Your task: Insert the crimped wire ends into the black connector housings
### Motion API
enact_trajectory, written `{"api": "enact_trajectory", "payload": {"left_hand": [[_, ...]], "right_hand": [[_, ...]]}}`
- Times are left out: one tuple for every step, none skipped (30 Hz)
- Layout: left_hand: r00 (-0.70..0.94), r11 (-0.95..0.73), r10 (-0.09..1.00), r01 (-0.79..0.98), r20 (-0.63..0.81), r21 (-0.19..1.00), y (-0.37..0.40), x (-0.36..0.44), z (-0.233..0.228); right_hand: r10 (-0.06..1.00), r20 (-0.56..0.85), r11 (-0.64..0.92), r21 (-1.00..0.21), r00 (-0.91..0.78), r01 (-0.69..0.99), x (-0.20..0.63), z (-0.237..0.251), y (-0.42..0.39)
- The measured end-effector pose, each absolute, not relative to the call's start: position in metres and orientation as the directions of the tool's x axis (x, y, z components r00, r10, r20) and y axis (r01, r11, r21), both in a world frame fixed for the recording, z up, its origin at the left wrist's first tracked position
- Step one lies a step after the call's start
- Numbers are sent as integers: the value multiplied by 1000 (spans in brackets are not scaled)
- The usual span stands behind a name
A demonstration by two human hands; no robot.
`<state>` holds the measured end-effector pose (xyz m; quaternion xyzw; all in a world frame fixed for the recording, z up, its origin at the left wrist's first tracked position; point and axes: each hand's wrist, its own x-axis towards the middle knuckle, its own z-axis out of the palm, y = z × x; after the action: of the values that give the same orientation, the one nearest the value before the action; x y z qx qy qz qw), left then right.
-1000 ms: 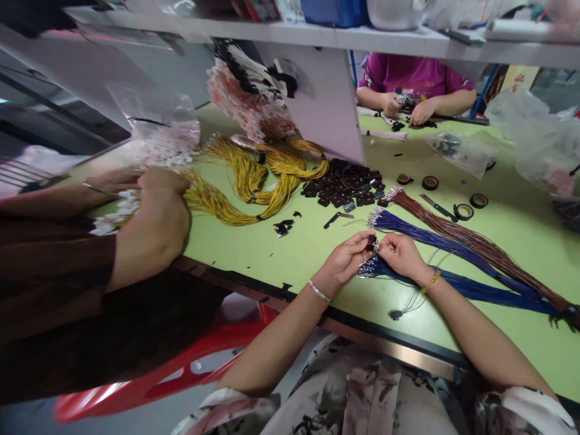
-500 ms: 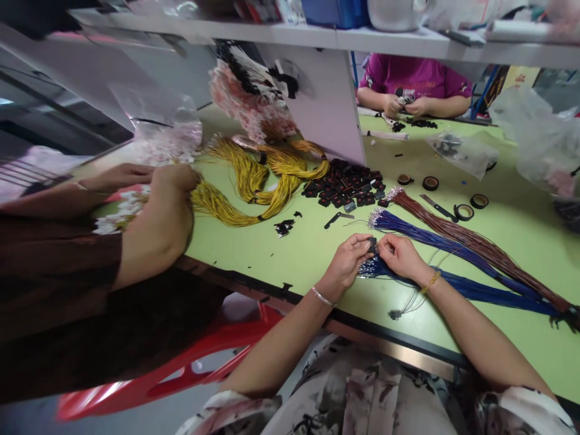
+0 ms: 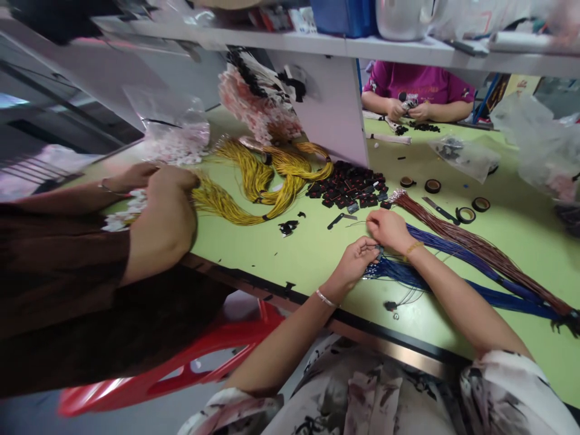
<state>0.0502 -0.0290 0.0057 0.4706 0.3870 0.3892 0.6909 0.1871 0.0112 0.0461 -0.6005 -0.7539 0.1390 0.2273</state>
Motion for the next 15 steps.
{"api": "enact_trajectory", "payload": {"left_hand": [[403, 232, 903, -169, -148, 958, -29, 51, 5], [403, 219, 905, -163, -138, 962, -30, 51, 4], [402, 213, 906, -156, -135, 965, -30, 51, 3], [404, 212, 905, -149, -136, 966, -30, 51, 2], [407, 209, 903, -143, -136, 967, -30, 51, 0], [413, 203, 901, -137, -130, 970, -30, 50, -1], [421, 191, 899, -129, -121, 973, -31, 50, -2], [427, 178, 898, -121, -111, 976, -31, 49, -3], [428, 169, 897, -114, -105, 979, -32, 49, -2], [425, 164, 899, -110, -102, 980, -32, 48, -1], [420, 161, 902, -111, -100, 981, -32, 48, 2], [414, 157, 905, -117, -96, 981, -32, 48, 6], [407, 152, 909, -127, -88, 980, -32, 48, 11], [399, 146, 914, -140, -79, 979, -32, 48, 17], [390, 146, 918, -154, -75, 977, -32, 48, 22]], "right_hand": [[973, 151, 224, -417, -176, 881, 178, 45, 23], [974, 121, 225, -353, -194, 908, 169, 44, 33], [972, 87, 232, -299, -216, 925, 160, 43, 42], [971, 53, 238, -260, -233, 936, 152, 41, 48], [967, 27, 252, -241, -253, 937, 146, 40, 53], [962, 13, 266, -247, -271, 932, 141, 39, 56], [957, 17, 282, -283, -289, 917, 139, 39, 57], [952, 39, 298, -351, -304, 888, 140, 40, 57], [948, 74, 310, -441, -310, 842, 143, 42, 54], [946, 113, 314, -540, -303, 781, 149, 45, 49], [948, 146, 308, -635, -282, 708, 157, 49, 43], [953, 166, 294, -711, -253, 639, 165, 53, 35], [957, 178, 281, -761, -227, 586, 175, 57, 26], [963, 178, 261, -793, -201, 550, 185, 61, 16], [969, 177, 242, -813, -171, 530, 194, 64, 5]]}}
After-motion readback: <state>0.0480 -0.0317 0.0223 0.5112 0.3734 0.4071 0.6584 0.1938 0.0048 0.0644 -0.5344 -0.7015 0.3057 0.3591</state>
